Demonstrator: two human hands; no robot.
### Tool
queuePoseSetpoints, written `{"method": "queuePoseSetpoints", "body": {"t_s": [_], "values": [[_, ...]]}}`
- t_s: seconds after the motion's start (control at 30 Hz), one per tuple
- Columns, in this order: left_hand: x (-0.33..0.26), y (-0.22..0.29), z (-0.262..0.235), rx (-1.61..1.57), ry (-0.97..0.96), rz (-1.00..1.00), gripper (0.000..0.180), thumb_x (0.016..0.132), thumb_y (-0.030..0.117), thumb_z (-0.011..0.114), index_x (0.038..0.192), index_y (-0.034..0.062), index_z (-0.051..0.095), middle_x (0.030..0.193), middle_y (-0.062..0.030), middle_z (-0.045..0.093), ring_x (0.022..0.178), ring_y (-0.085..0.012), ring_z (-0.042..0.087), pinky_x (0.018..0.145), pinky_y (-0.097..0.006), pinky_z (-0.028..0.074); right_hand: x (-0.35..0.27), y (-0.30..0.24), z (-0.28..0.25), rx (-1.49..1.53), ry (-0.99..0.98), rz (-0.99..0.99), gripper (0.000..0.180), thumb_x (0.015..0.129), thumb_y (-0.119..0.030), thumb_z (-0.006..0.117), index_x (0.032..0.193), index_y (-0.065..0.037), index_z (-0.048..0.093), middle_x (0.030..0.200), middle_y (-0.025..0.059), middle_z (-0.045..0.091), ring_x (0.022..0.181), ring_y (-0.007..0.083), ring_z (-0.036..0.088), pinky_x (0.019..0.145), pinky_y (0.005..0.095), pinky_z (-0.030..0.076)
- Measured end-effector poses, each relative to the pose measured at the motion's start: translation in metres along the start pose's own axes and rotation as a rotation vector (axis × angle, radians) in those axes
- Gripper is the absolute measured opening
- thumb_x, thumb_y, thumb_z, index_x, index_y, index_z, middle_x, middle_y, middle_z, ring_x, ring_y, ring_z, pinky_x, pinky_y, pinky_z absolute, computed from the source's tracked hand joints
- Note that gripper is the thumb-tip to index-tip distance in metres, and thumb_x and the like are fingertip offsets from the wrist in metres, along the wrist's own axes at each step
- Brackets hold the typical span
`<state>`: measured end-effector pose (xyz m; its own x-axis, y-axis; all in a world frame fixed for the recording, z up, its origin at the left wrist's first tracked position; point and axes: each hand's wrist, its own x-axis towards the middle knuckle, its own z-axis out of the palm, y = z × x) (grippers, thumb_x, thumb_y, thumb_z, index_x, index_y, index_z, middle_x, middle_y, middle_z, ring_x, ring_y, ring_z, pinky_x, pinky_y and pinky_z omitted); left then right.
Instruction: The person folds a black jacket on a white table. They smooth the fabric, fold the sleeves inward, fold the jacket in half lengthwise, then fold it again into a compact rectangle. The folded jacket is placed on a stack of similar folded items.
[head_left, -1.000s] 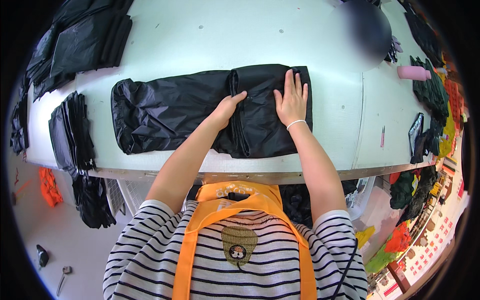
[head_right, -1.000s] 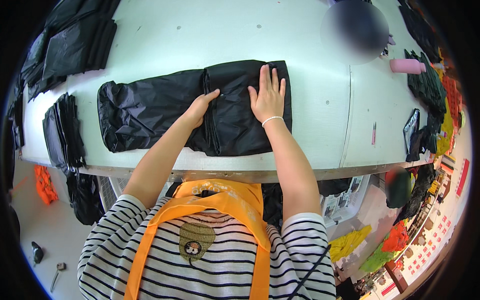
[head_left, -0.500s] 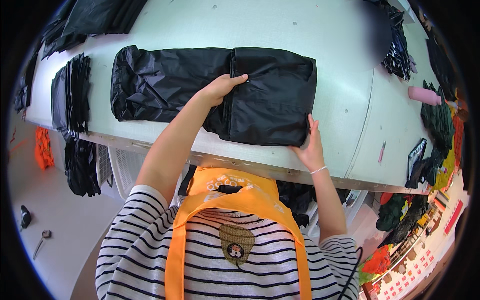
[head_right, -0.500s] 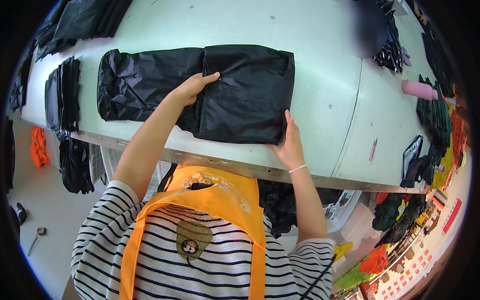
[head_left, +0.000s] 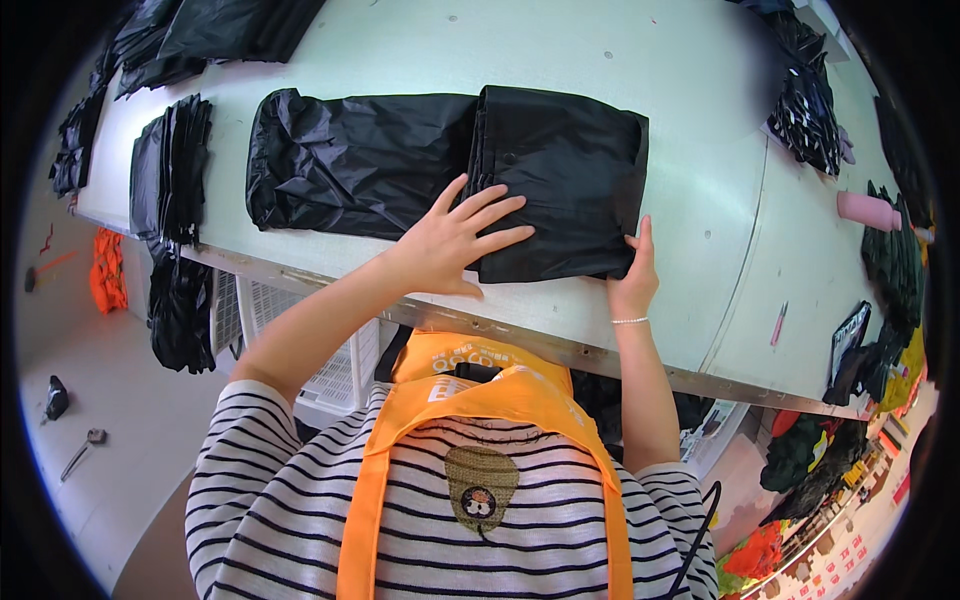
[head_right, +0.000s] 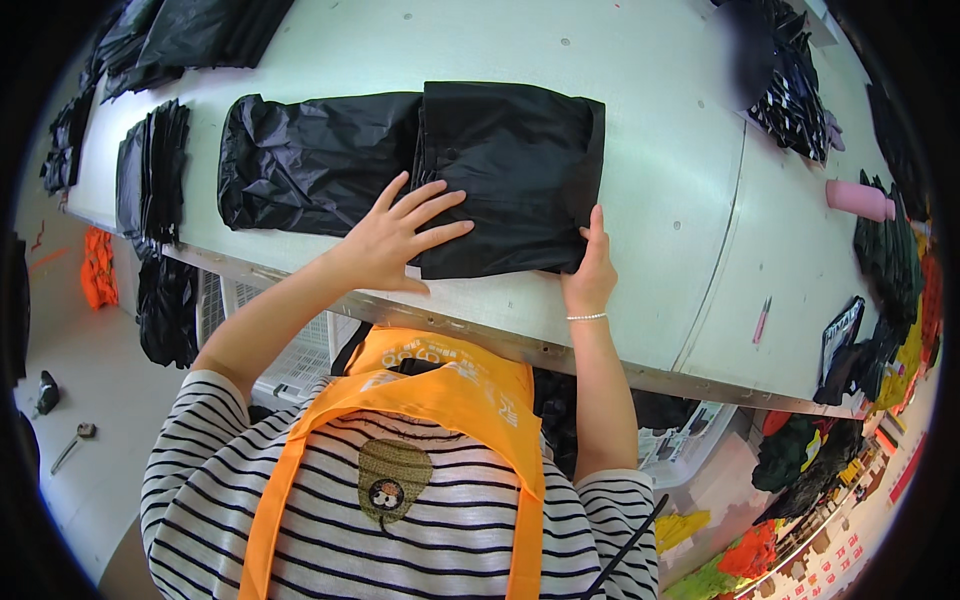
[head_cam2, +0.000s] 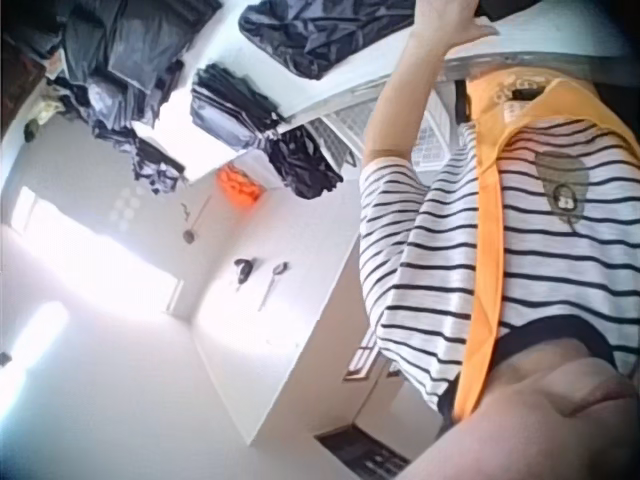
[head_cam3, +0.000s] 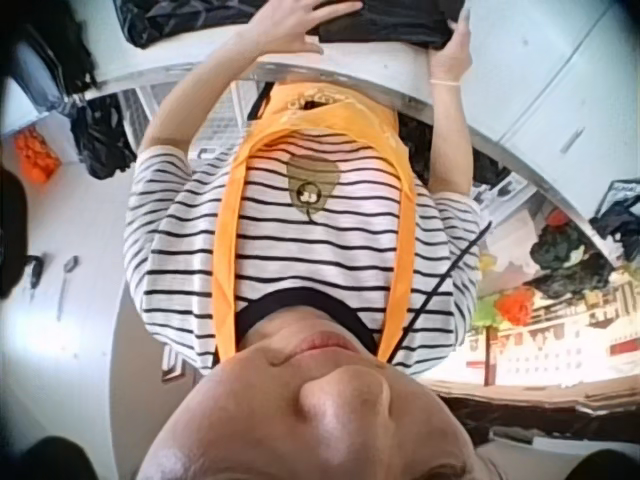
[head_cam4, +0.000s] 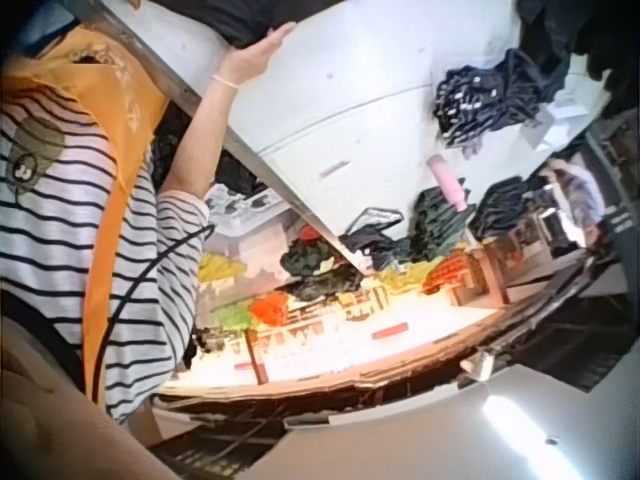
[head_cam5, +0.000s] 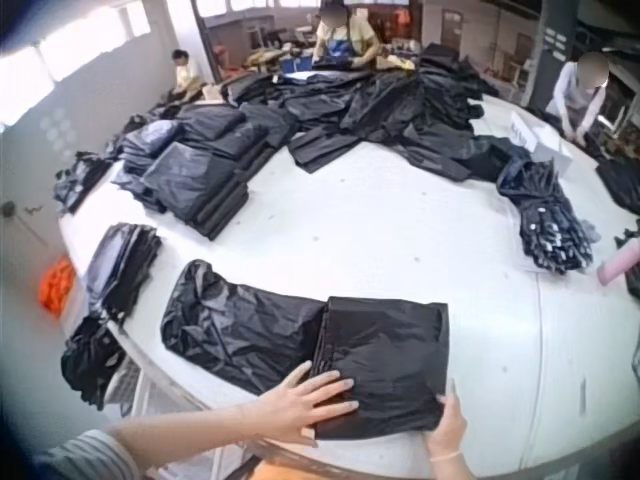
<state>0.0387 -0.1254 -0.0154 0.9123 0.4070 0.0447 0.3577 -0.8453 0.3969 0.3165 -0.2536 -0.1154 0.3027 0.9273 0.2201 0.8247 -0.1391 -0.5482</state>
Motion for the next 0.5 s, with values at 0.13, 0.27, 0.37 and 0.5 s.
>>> {"method": "queuePoseSetpoints", "body": {"t_s": [0.13,0.27,0.37,0.5], "values": [[-0.011,-0.029,0.047,0.073,-0.002,-0.035,0.035,0.064,0.011,0.070,0.096,0.0106,0.056,0.121,-0.0054,0.051,0.114,-0.0253,0.048,0.093,-0.037,0.041,0.002,-0.001,-0.005,-0.029,-0.035,-0.100,0.095,0.062,0.007,0.071,0.145,-0.015,0.029,0.102,0.0084,0.059,0.088,0.0263,0.062,0.065,0.0335,0.051],[0.002,-0.053,0.073,0.080,0.062,-0.063,0.026,0.063,0.007,0.065,0.088,0.0108,0.058,0.097,-0.0031,0.053,0.098,-0.0236,0.051,0.081,-0.034,0.044,-0.007,0.010,-0.003,-0.115,-0.167,-0.061,0.089,0.066,0.005,0.072,0.144,-0.011,0.031,0.106,0.0103,0.058,0.099,0.0277,0.060,0.078,0.0337,0.051],[-0.001,-0.057,0.089,0.064,0.190,-0.058,0.024,0.063,0.008,0.064,0.086,0.0108,0.058,0.096,-0.0038,0.053,0.098,-0.0243,0.051,0.081,-0.035,0.044,0.005,-0.008,-0.023,-0.049,-0.263,-0.078,0.081,0.073,-0.008,0.073,0.143,-0.008,0.032,0.111,0.0109,0.058,0.106,0.0305,0.056,0.087,0.0396,0.046],[-0.008,-0.051,0.087,0.070,0.203,-0.069,0.025,0.064,0.009,0.064,0.087,0.0112,0.058,0.092,-0.0042,0.052,0.093,-0.0245,0.050,0.078,-0.034,0.043,0.044,-0.048,-0.063,-0.051,-0.279,-0.390,0.073,0.080,-0.027,0.069,0.141,-0.006,0.036,0.127,0.0133,0.052,0.116,0.0337,0.048,0.101,0.0479,0.032]]}}
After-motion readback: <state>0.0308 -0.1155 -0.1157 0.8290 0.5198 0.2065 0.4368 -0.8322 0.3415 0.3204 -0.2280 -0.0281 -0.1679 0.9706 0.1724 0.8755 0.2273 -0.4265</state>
